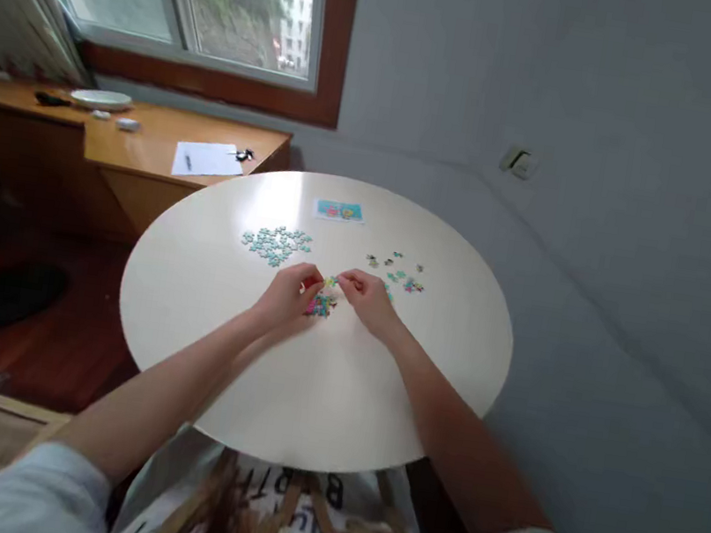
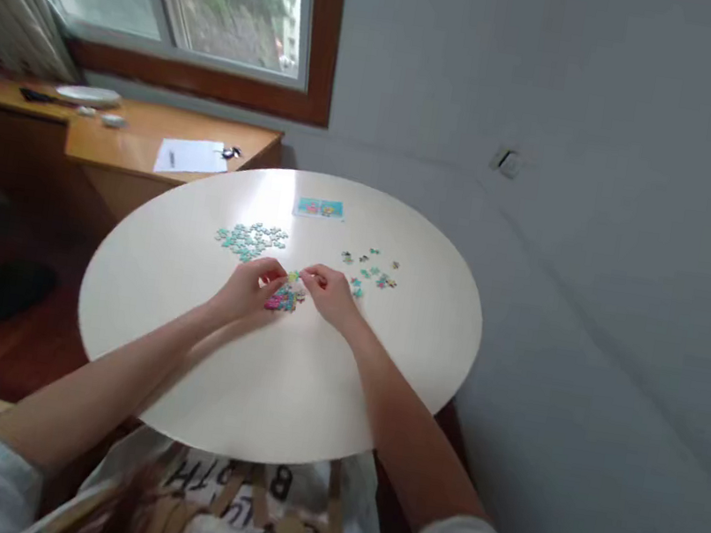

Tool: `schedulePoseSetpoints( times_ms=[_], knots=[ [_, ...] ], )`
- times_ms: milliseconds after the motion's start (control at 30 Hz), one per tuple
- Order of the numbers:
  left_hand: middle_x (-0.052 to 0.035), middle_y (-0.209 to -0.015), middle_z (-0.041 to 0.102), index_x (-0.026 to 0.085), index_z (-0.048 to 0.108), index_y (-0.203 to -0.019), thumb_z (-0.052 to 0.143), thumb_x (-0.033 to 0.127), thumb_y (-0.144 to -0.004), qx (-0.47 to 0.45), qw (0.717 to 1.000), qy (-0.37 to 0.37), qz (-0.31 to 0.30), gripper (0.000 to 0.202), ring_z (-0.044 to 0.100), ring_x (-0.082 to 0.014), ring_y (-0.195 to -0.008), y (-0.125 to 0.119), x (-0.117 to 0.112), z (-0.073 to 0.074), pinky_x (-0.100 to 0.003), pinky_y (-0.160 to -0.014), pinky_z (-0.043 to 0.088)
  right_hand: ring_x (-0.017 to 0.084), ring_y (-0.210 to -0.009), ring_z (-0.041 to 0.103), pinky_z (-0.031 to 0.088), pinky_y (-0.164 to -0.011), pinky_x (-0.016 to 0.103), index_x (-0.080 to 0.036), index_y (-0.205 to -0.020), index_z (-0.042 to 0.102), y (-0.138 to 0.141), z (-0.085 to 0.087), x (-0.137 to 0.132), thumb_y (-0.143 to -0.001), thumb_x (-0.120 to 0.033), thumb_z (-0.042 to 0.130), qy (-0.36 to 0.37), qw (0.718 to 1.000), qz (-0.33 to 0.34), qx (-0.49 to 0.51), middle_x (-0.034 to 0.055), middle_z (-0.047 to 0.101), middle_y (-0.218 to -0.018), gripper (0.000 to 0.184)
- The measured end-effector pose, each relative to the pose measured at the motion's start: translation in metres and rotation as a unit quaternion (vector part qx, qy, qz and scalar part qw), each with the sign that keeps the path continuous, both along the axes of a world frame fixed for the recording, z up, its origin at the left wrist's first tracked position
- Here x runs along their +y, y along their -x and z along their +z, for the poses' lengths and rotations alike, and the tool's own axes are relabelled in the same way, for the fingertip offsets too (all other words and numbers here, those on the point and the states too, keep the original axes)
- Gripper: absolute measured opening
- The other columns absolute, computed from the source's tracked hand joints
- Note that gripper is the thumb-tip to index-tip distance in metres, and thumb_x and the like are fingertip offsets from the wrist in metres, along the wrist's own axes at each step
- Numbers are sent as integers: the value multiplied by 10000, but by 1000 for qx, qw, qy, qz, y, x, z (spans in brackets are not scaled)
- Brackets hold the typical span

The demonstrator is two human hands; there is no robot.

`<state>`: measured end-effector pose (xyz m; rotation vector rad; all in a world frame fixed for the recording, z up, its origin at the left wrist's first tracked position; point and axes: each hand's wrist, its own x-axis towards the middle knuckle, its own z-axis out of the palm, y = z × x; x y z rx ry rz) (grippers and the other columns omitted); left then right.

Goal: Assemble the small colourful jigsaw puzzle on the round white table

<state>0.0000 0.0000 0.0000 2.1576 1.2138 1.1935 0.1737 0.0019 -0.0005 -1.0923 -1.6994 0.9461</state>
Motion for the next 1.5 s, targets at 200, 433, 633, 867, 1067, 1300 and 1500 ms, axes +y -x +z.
schedulePoseSetpoints(
  times_ms=[200, 433, 633, 867, 1067, 1300, 1500],
  knots=[
    [9, -634, 567, 180, 545, -657, 517, 168, -767, 0, 1000, 10, -21, 114, 519, -121, -595, -1, -4, 2, -249, -599, 430, 90, -530, 333, 261, -518, 262, -160, -675, 563, 0, 0, 0, -759, -472, 502, 2, 1000, -7, -12, -45, 390, -540, 329],
    [-4, -652, 590, 176, 558, -664, 534, 199, -778, 0, 999, 16, -28, 119, 537, -128, -617, 2, -4, 1, -260, -614, 437, 81, -505, 307, 223, -494, 261, -166, -627, 534, 3, 0, 0, -728, -533, 542, 14, 1000, 3, -16, -51, 375, -520, 381],
    [3, -643, 584, 178, 557, -653, 540, 196, -774, 3, 999, 17, -27, 124, 533, -124, -607, 2, -5, 3, -257, -606, 437, 79, -502, 310, 216, -493, 257, -170, -605, 514, 3, -2, 1, -723, -503, 552, 14, 1000, 4, -23, -48, 395, -513, 355],
    [3, -644, 585, 178, 560, -655, 541, 194, -771, -2, 999, 19, -27, 119, 535, -122, -607, 2, -4, 1, -257, -609, 441, 81, -503, 310, 214, -495, 257, -173, -597, 507, 3, -2, 1, -723, -461, 537, 11, 999, 5, -30, -48, 392, -508, 316],
    [0, -646, 593, 180, 563, -659, 538, 217, -779, 2, 999, 16, -27, 127, 538, -127, -605, 3, -3, -1, -263, -605, 440, 81, -500, 300, 208, -493, 259, -174, -592, 502, 3, -2, 2, -721, -464, 536, 15, 999, 7, -28, -53, 372, -507, 319],
    [1, -653, 592, 181, 563, -661, 533, 201, -775, 5, 999, 18, -26, 119, 540, -125, -612, 2, -3, 0, -259, -608, 445, 82, -506, 310, 220, -498, 258, -173, -599, 508, 2, -5, 3, -728, -468, 545, 9, 1000, 2, -27, -51, 385, -515, 324],
    [0, -646, 580, 181, 554, -658, 521, 195, -770, 8, 1000, 16, -18, 117, 530, -127, -610, 3, -4, 1, -258, -598, 437, 84, -511, 319, 238, -496, 251, -173, -609, 504, 1, -5, 4, -735, -494, 545, 10, 1000, -14, -20, -48, 391, -518, 347]
  ],
)
